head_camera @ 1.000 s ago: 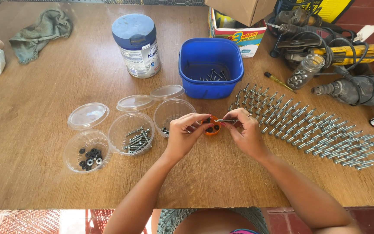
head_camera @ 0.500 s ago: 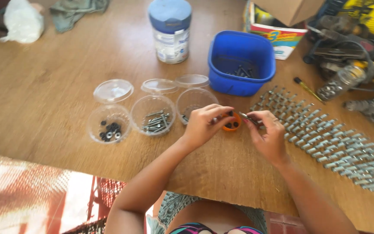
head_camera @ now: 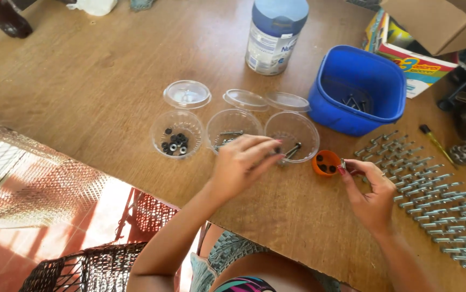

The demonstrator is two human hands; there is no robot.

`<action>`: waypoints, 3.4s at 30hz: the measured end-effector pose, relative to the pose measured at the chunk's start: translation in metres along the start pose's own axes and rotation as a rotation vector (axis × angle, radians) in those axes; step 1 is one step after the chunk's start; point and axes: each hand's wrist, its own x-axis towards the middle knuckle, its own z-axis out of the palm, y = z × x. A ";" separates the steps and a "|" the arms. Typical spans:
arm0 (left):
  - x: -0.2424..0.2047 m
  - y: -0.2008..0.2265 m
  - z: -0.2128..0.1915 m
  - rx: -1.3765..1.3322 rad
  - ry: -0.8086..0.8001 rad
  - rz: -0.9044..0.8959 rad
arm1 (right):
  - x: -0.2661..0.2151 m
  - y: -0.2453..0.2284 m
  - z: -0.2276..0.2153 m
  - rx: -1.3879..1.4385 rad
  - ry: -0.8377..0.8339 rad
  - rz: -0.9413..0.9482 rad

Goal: Assembling small hardware components by threading washers and spacers onto bolts at a workbench.

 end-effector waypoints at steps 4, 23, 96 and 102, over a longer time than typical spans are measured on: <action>-0.033 -0.030 -0.062 0.122 0.043 -0.147 | 0.014 -0.019 0.010 0.024 -0.061 0.009; -0.081 -0.102 -0.117 0.417 0.231 -0.371 | 0.122 -0.105 0.139 0.211 -0.627 -0.312; 0.054 -0.018 0.103 0.748 -0.377 0.042 | -0.005 0.048 -0.030 -0.113 0.146 -0.210; 0.033 0.022 0.121 -0.102 -0.221 0.042 | -0.002 0.016 -0.027 0.164 0.046 0.033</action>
